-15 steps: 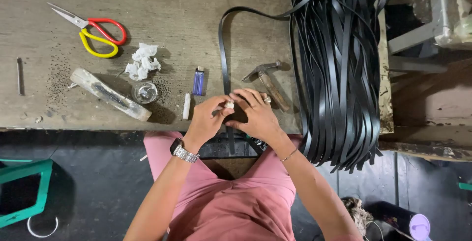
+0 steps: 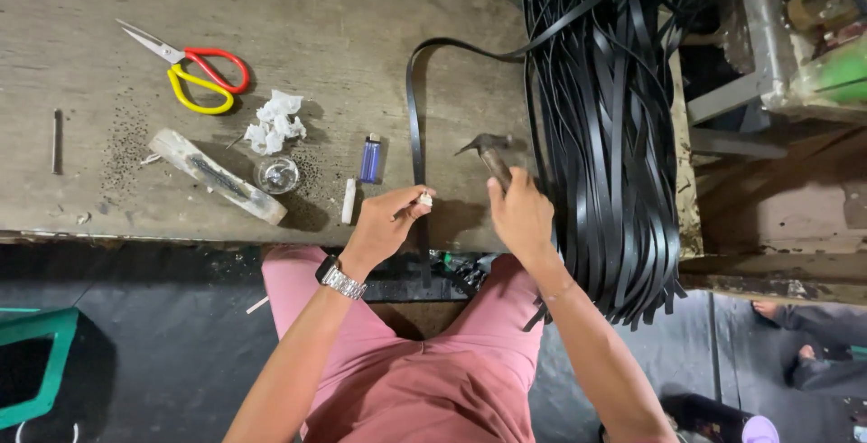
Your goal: The person hammers a nail into a black rubber strip using a hammer and a small white guide block. They repeat this process on multiple rubber strips, occasionally adjusting the strip position on the workbench.
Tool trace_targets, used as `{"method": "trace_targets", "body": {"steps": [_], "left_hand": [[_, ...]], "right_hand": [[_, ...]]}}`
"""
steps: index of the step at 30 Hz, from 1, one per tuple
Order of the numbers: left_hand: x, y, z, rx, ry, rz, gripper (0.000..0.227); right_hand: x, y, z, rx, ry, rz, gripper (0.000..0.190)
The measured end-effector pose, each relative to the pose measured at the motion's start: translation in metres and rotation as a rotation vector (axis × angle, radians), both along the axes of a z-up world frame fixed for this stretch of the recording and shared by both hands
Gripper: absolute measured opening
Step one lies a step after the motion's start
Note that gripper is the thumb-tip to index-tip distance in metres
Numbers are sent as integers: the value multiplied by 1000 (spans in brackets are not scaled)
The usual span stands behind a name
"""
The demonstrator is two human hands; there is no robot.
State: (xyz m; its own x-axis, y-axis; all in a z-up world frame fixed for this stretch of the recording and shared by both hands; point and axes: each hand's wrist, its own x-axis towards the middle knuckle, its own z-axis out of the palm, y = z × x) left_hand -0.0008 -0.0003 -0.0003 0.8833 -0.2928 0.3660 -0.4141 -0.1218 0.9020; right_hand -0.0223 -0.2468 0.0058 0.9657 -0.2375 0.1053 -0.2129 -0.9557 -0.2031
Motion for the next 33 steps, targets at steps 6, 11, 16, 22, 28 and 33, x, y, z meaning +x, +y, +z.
{"method": "trace_targets", "body": {"steps": [6,11,16,22,28,33], "left_hand": [[-1,1,7,-66,5,-2,19],[-1,-1,12,-118,-46,-31,24],[-2,-1,-1,-146,-32,-54,22],[3,-1,-41,-118,-96,-46,18],[2,2,-15,-100,-160,-69,13],[1,-2,-3,4,-219,-22,11]], "right_hand": [[-47,20,45,505,-117,144,44],[-71,46,80,290,-200,345,30],[-76,40,85,331,-167,327,39],[-76,46,68,-94,-332,304,39],[-55,29,58,373,-38,128,44],[0,-9,-8,-416,-477,85,34]]}}
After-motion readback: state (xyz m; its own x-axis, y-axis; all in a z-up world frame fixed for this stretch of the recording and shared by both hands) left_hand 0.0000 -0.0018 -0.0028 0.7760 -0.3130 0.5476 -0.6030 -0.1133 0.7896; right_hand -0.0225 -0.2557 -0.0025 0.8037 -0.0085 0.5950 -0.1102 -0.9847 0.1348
